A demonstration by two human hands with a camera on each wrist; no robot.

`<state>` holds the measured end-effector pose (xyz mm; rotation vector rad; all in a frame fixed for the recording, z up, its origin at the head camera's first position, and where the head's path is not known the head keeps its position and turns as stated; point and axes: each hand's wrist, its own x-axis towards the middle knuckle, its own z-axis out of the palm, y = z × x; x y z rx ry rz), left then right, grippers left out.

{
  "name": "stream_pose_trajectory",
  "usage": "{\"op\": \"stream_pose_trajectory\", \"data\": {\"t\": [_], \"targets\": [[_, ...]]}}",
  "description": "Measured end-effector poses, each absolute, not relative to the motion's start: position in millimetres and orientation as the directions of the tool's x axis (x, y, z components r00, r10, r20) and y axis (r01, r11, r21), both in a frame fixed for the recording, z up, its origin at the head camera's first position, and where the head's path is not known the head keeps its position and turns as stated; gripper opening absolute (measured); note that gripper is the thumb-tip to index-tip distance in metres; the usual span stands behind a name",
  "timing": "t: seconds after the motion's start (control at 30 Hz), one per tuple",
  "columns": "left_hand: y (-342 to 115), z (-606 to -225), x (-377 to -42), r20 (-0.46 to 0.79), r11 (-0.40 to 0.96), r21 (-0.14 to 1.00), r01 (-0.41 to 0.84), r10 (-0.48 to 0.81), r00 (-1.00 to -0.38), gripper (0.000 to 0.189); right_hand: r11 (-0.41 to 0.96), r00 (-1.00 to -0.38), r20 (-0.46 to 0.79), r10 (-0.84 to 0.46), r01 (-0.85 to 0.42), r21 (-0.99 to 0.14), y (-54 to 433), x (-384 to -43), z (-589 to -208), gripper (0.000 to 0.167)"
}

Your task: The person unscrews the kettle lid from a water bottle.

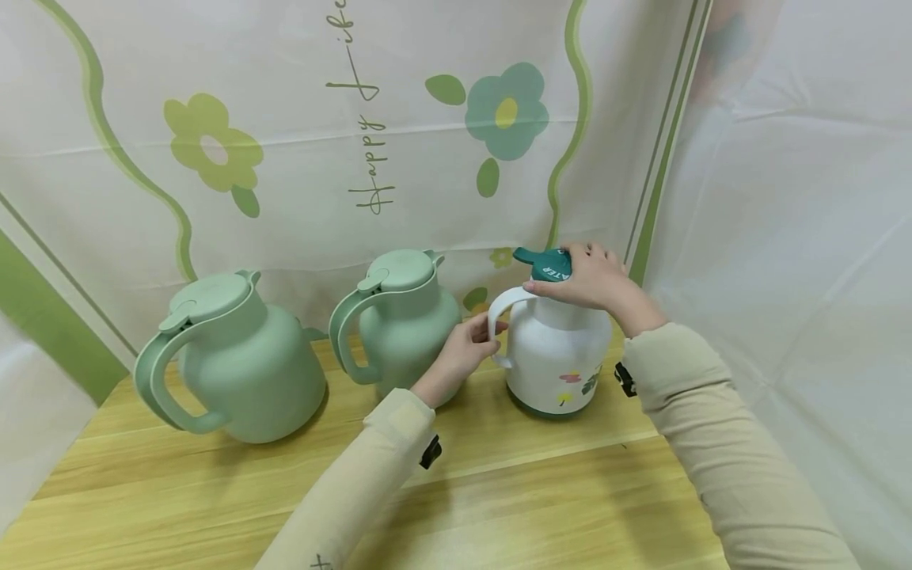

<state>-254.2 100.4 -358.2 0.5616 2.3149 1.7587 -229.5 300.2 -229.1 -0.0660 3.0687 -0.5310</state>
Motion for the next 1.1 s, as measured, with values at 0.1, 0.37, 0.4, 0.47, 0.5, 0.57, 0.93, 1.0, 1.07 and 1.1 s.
{"op": "stream_pose_trajectory", "data": {"t": [0.1, 0.37, 0.4, 0.47, 0.5, 0.57, 0.93, 1.0, 1.07, 1.1], "targets": [[100.1, -358.2, -254.2, 0.083, 0.229, 0.955, 0.187, 0.398, -0.914, 0.044, 0.942, -1.0, -0.01, 0.001, 0.004, -0.334, 298.0, -228.4, -230.1, 0.103], [99.9, -358.5, -253.9, 0.08, 0.218, 0.959, 0.18, 0.404, -0.911, 0.046, 0.954, -0.998, -0.026, 0.057, 0.062, -0.294, 297.9, -224.3, -225.5, 0.104], [100.1, -358.5, -253.8, 0.078, 0.215, 0.96, 0.178, 0.406, -0.911, 0.046, 0.957, -0.998, -0.026, 0.049, 0.054, -0.286, 298.4, -224.4, -225.1, 0.103], [100.3, -358.3, -253.5, 0.075, 0.214, 0.961, 0.176, 0.41, -0.909, 0.047, 0.963, -1.0, -0.016, 0.023, 0.027, -0.269, 299.9, -224.8, -224.4, 0.099], [100.4, -358.4, -253.3, 0.074, 0.214, 0.961, 0.175, 0.41, -0.909, 0.047, 0.964, -1.0, -0.011, 0.006, 0.008, -0.265, 301.0, -225.3, -224.3, 0.097], [100.7, -358.4, -253.2, 0.07, 0.214, 0.962, 0.171, 0.41, -0.909, 0.046, 0.964, -0.999, -0.004, -0.034, -0.032, -0.265, 303.3, -226.0, -223.5, 0.094], [100.8, -358.6, -254.5, 0.07, 0.215, 0.962, 0.171, 0.41, -0.91, 0.046, 0.922, -0.987, -0.044, -0.156, -0.129, -0.364, 311.1, -227.4, -221.4, 0.091], [100.4, -358.6, -254.4, 0.069, 0.217, 0.961, 0.17, 0.407, -0.911, 0.046, 0.929, -0.99, -0.045, -0.133, -0.108, -0.355, 309.9, -226.9, -222.1, 0.094], [100.0, -358.6, -254.4, 0.069, 0.223, 0.96, 0.173, 0.408, -0.911, 0.046, 0.935, -0.994, -0.043, -0.1, -0.079, -0.346, 308.4, -226.3, -222.6, 0.099], [99.7, -358.7, -254.5, 0.068, 0.226, 0.959, 0.172, 0.407, -0.911, 0.046, 0.936, -0.996, -0.04, -0.083, -0.065, -0.345, 307.7, -226.0, -222.7, 0.101]]}}
